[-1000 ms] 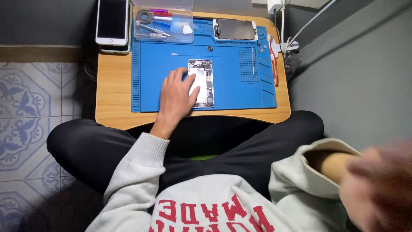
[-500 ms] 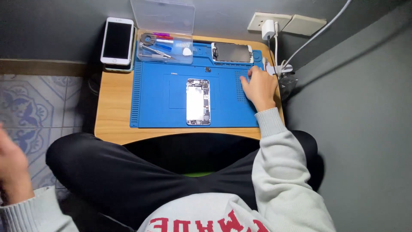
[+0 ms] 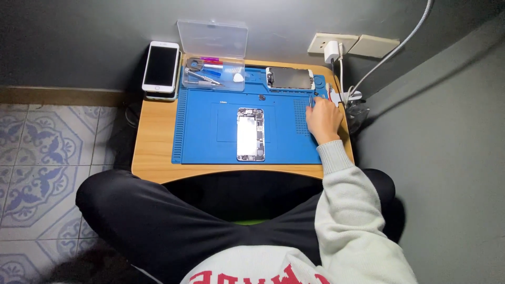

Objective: Tightening small screws on a mobile phone motherboard using a precision screwdriver

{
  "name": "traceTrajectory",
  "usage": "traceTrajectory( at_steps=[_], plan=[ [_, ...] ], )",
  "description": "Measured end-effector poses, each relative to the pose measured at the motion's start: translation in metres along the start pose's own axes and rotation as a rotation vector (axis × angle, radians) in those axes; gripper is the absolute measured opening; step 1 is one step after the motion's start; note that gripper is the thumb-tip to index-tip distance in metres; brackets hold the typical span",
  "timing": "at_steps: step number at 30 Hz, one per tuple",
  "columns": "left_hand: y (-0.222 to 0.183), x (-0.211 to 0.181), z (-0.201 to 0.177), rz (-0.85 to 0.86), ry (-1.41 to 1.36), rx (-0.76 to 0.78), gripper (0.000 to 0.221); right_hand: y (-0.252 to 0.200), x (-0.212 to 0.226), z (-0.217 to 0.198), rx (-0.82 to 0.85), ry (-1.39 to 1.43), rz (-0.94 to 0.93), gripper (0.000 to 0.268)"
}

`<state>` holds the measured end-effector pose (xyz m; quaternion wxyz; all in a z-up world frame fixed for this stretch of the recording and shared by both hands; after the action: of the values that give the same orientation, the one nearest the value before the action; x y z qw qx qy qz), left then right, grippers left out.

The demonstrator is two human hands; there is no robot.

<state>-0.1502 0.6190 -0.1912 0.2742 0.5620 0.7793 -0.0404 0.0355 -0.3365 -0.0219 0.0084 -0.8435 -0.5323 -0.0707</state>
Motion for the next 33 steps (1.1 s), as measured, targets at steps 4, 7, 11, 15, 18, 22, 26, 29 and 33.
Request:
traceTrajectory(
  at_steps=[4,7,11,15,18,22,26,29,33],
  plan=[
    [-0.003,-0.026,0.038,-0.025,-0.009,0.099,0.024,0.001,-0.003,0.001,-0.001,0.006,0.010,0.028],
    [0.062,-0.111,0.041,0.020,-0.205,-0.011,0.027,-0.013,0.004,-0.012,-0.009,0.044,0.002,0.024],
    [0.118,-0.347,-0.004,0.697,-0.357,-0.323,0.020,-0.023,0.025,-0.041,-0.122,0.235,-0.088,0.020],
    [0.077,-0.563,-0.014,0.777,-0.332,0.077,0.022,-0.030,0.049,-0.038,-0.209,0.427,-0.222,0.019],
    [0.061,-0.625,0.022,0.895,-0.164,0.289,0.024,-0.047,0.065,-0.036,-0.201,0.405,-0.383,0.018],
    [0.058,-0.620,0.096,0.886,-0.001,0.217,0.019,-0.053,0.103,-0.029,-0.158,0.485,-0.552,0.010],
    [0.039,-0.624,0.127,0.860,-0.076,0.213,0.018,-0.048,0.136,-0.018,-0.152,0.486,-0.663,0.014],
    [0.039,-0.623,0.139,0.839,-0.036,0.165,0.023,-0.043,0.160,-0.014,-0.156,0.471,-0.686,0.011],
    [0.034,-0.627,0.138,0.841,-0.016,0.167,0.032,-0.039,0.167,-0.005,-0.203,0.444,-0.756,0.012]
  ],
)
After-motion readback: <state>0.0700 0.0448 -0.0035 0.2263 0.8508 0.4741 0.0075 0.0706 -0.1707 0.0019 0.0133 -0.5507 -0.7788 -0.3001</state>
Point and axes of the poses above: each hand's wrist, its own y-axis towards the middle knuckle, its own z-axis out of the palm, x = y × z, the point moved 1 cm from there along y, towards the middle knuckle, and after that the axes turned 8 degrees about z, right-handed, at the moved point
